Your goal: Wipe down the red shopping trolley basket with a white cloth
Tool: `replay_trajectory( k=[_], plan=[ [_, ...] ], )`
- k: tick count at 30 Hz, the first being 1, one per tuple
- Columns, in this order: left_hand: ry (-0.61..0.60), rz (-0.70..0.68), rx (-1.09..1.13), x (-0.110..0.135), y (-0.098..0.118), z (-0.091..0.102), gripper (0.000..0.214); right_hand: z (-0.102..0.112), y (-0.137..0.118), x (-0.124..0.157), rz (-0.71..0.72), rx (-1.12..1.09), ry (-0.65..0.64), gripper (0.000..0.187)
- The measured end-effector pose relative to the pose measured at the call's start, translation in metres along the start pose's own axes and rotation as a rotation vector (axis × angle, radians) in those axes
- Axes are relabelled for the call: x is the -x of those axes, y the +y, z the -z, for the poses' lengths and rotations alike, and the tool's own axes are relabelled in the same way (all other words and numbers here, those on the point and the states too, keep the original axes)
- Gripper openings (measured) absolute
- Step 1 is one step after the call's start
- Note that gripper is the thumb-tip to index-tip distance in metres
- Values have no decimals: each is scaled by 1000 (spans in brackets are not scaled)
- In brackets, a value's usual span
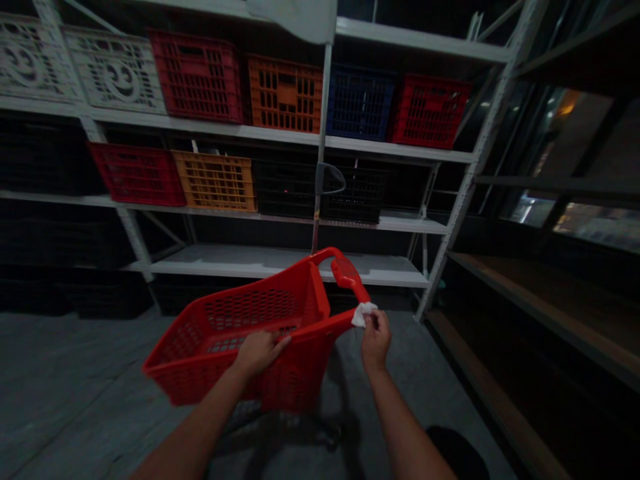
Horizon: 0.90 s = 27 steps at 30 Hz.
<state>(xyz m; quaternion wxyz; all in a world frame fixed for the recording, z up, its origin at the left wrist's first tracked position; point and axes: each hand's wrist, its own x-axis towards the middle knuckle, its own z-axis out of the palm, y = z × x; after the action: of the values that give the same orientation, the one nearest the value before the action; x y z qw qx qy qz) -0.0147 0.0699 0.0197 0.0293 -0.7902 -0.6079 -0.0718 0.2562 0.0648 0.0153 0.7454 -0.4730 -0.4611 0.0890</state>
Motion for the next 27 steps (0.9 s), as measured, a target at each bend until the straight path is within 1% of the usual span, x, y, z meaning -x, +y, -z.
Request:
replay_trajectory(
  k=[2, 3, 5, 7, 8, 9, 11, 14, 16, 18, 20, 22, 25, 27],
  plan=[
    [8, 0, -13, 0, 1, 0, 68, -2, 8, -24, -132, -33, -16, 23],
    [8, 4, -16, 0, 1, 0, 68, -4, 12, -38, -197, -50, -64, 24],
    [3, 8, -12, 1, 0, 0, 68, -11, 17, -66, -308, -89, -211, 23],
    [-5, 15, -1, 3, -3, 0, 69, -18, 17, -87, -376, -125, -337, 22],
    [-6, 18, 4, 3, -4, 0, 69, -21, 15, -92, -397, -140, -368, 23],
    [-6, 20, 10, 4, -5, 0, 68, -22, 12, -94, -408, -148, -382, 24],
    [-6, 24, 13, 5, -9, 1, 66, -19, 5, -88, -430, -173, -412, 26],
    [-8, 7, 4, 8, -18, 1, 63, -4, -7, -62, -523, -295, -472, 28],
    [-7, -15, -5, 11, -26, 0, 63, 6, -12, -44, -585, -387, -478, 27],
    [-10, -45, -19, 15, -34, -1, 63, 7, -13, -35, -600, -429, -462, 26],
    [-20, -66, -32, 18, -40, -2, 61, -2, -11, -38, -575, -411, -449, 27],
    [-37, -75, -29, 19, -45, -3, 58, -19, -8, -52, -527, -340, -428, 29],
    [-55, -53, -14, 19, -52, -4, 55, -45, -4, -77, -424, -216, -376, 28],
    [-57, -18, 9, 18, -54, -2, 54, -53, -3, -85, -368, -181, -362, 26]
  ],
)
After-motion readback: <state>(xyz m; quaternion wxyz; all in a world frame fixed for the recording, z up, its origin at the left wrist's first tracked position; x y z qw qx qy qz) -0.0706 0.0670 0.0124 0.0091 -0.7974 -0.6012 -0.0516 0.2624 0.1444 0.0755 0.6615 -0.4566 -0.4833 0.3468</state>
